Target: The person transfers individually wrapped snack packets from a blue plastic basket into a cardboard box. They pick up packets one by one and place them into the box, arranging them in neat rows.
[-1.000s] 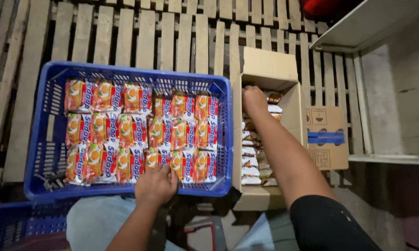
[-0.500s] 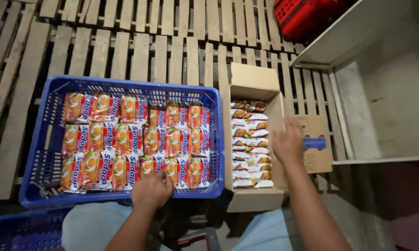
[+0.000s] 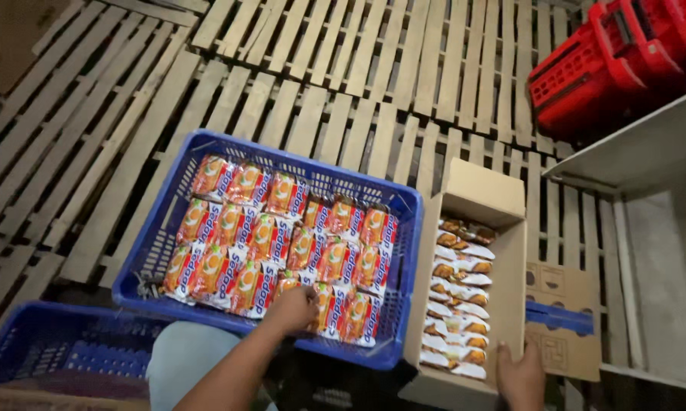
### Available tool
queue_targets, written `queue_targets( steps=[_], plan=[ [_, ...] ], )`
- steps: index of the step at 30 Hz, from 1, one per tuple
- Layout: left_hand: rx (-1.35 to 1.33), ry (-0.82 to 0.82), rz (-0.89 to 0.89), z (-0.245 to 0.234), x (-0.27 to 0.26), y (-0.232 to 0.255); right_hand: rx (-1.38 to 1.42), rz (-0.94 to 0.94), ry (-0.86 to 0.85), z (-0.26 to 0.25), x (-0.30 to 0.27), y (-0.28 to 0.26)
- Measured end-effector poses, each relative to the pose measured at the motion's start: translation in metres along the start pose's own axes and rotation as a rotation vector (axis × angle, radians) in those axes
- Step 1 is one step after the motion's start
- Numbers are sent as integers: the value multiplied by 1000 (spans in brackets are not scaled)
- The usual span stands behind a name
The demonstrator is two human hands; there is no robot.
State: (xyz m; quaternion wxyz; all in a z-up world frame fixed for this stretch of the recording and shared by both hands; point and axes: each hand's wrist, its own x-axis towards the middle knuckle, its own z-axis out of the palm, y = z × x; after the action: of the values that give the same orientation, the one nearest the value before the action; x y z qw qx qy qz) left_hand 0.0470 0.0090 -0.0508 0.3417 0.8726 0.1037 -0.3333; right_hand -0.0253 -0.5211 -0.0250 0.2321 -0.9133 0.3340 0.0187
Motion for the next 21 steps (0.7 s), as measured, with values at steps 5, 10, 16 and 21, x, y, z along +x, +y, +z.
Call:
queue_targets(
  steps=[5, 10, 16, 21],
  plan=[
    [-268, 92, -80, -63, 10, 73, -95, 115, 30, -6, -15, -9],
    [-370, 179, -111, -75, 71, 117, -86, 247, 22, -12, -35, -28],
    [-580, 127, -241, -83, 115, 157, -64, 153, 135, 12, -29, 11],
    [-902, 129, -325, -94, 100, 173, -10, 29, 289, 14, -39, 18]
  ],
)
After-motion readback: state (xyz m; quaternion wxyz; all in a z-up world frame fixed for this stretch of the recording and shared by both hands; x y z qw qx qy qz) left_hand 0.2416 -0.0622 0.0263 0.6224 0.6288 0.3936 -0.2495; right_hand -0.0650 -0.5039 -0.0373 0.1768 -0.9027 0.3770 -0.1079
